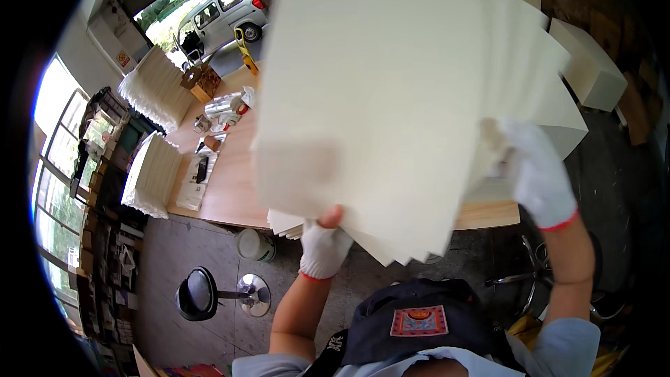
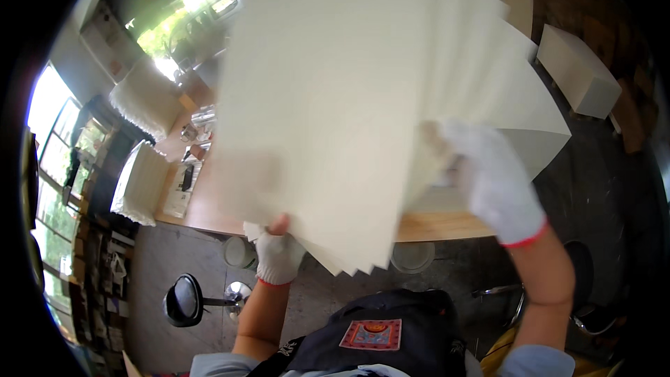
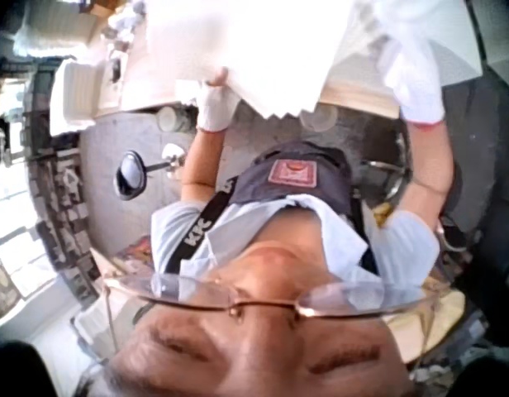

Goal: The person stacks white rectangular panels on a wooden table. They pick up small groups of panels, align them, and place them onto a growing pile. The person repeats this process, handling the panels with gloved hands.

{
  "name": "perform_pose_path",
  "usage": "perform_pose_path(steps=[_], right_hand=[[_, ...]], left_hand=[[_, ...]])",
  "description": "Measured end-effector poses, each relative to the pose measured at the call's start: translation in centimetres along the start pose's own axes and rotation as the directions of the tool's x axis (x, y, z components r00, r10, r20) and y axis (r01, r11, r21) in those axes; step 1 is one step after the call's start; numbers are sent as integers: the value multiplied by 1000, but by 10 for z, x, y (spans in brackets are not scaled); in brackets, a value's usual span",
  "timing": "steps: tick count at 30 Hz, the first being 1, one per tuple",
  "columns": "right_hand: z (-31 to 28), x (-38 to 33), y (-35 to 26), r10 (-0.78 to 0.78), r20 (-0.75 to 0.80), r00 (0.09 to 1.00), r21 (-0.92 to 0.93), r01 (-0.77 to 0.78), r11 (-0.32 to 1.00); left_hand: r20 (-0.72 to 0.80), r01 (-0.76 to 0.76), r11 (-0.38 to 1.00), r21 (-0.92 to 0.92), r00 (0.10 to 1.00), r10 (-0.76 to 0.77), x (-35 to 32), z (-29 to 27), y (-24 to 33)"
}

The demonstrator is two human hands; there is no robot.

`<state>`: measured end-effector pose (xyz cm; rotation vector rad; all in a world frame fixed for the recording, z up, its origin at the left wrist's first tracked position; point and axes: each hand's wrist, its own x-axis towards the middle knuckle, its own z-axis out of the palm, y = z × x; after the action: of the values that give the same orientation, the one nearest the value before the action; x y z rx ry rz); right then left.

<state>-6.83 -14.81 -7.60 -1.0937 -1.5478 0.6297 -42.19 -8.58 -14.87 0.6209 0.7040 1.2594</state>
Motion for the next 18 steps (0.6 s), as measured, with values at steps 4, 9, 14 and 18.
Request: perform_pose_path(steps=[4,9,14,18], right_hand=[[135,32,20,-133,168,977,138,110,984],[247,67,75,556,287,780,309,-625,716],[340,53,213,722,164,673,392,-716,578],[335,50,223,759,213,616,514,-731,449]], left_hand=[[-25,-260,961,-89,965,259,18,-31,15],[-189,-338,941,-22,926,328,64,-111,-1],[-488,-122,981,-152,872,32,123,-209,-66],[-500,-21,976,-218,861,-93,126,-212,-73]])
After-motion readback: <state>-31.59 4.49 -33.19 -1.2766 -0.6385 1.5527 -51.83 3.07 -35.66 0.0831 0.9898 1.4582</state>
